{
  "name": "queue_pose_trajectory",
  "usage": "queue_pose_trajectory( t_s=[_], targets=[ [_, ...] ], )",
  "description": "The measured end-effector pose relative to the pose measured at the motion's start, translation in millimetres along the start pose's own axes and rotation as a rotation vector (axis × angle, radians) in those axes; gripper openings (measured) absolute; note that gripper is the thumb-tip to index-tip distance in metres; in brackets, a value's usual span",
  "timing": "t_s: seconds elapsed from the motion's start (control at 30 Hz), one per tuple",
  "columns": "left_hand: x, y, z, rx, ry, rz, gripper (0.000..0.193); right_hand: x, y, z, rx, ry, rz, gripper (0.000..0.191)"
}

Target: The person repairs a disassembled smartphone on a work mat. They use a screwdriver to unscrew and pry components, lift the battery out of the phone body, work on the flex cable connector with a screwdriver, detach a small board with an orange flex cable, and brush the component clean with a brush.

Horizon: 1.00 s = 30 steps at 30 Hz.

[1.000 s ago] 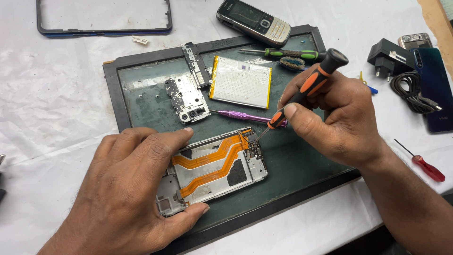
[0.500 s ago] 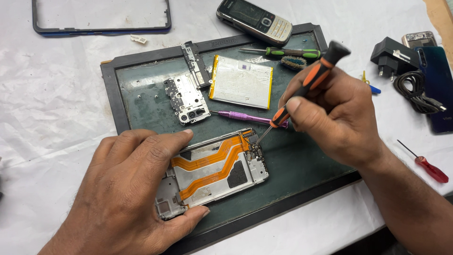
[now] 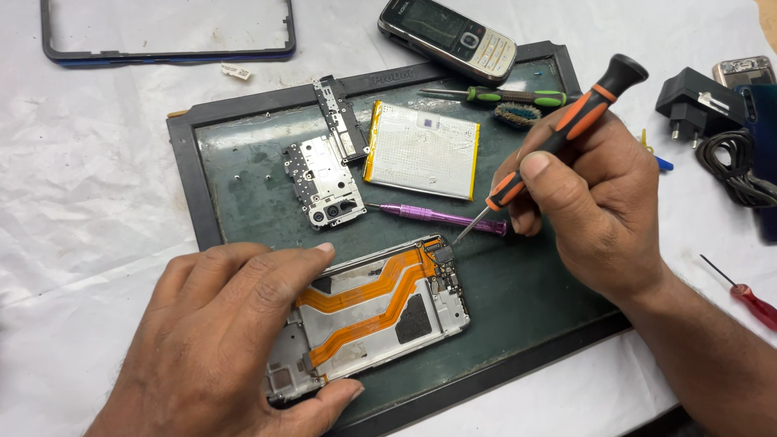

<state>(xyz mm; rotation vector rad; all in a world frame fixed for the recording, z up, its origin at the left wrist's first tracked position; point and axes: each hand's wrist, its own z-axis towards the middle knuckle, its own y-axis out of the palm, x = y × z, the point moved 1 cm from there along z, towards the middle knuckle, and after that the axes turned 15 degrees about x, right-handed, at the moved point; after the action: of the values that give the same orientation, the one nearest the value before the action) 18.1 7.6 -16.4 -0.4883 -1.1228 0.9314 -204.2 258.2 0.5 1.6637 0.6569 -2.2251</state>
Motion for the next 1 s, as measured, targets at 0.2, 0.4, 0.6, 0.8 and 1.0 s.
queue_pose_trajectory(
  t_s=[0.2,0.4,0.6,0.8,1.0],
  targets=[
    [0.4,1.4,-2.7,-0.019,-0.033,0.018,0.100,-2.6,4.1,-4.0,-0.006,0.060,0.002,0.014],
    [-0.6,2.4,-4.8,-0.014,-0.013,0.034,0.100,-6.0,7.5,-8.9,-0.001,0.092,-0.105,0.013],
    [-0.9,3.1,-6.9,-0.029,-0.027,0.032,0.100,-4.8,9.2,-8.9,0.003,0.106,-0.158,0.015],
    [0.0,3.6,-6.7,-0.018,-0.038,0.013,0.099,-2.3,7.8,-5.4,0.023,0.092,-0.150,0.017],
    [-0.1,3.8,-5.8,-0.033,-0.047,0.022,0.099,-7.8,5.1,-9.1,0.041,0.023,-0.090,0.014]
  ],
)
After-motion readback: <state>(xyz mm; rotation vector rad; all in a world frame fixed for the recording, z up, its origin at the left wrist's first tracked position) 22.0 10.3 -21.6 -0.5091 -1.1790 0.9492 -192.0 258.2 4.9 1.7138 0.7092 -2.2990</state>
